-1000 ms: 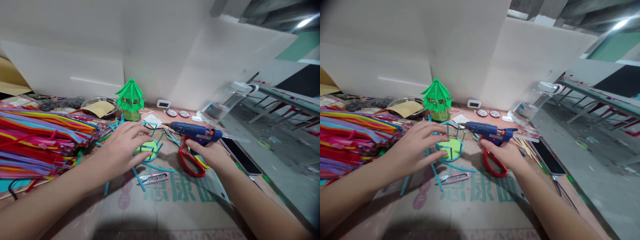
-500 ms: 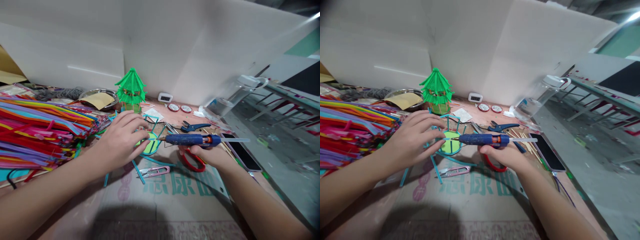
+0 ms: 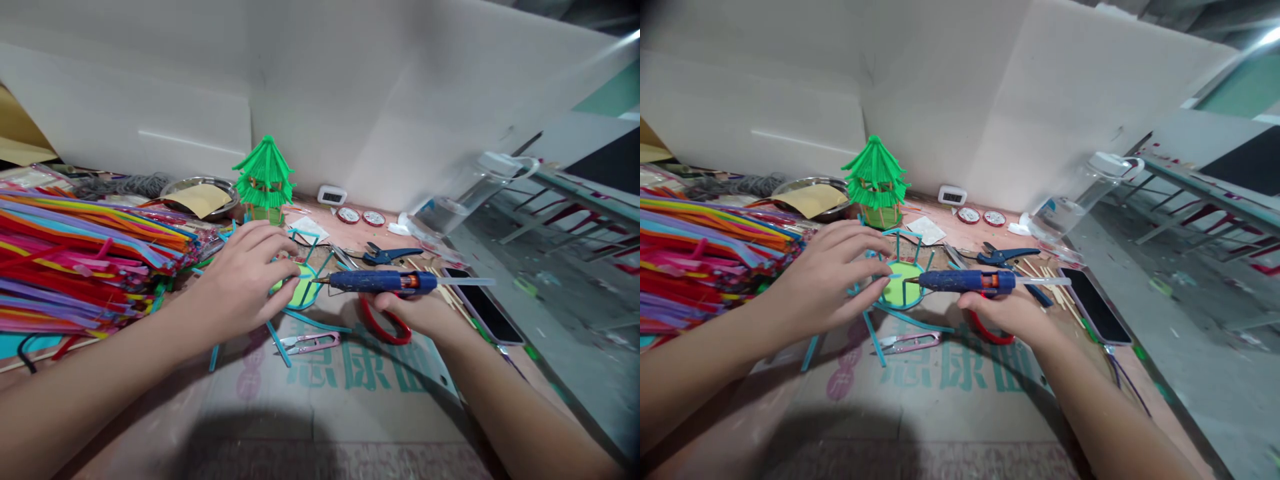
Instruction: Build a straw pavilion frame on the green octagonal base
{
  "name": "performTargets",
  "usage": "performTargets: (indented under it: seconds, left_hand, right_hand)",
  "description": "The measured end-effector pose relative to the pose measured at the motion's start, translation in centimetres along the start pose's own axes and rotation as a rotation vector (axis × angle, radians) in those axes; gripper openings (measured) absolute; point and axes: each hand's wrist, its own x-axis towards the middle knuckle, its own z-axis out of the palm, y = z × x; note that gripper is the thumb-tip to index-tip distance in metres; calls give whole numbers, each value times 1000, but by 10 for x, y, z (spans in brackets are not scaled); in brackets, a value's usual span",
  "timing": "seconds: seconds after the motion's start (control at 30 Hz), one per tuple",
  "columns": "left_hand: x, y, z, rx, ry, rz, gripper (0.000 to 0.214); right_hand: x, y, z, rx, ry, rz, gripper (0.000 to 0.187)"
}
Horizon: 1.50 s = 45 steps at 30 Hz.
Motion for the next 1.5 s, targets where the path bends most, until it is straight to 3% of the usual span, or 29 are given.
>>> performTargets:
  seconds: [0.2,0.9,1.5]
  left_hand:
    - [1,1,0,-4,3,-4,16]
    - [0,1,0,0,-3,-16,16]
    - [1,1,0,-6,2,10,18]
  right_hand:
    - [0,3,0,13,42,75,51]
    - [-1,0,1,-56,110,7,51]
    - [0,0,-3,-101,102,71,44]
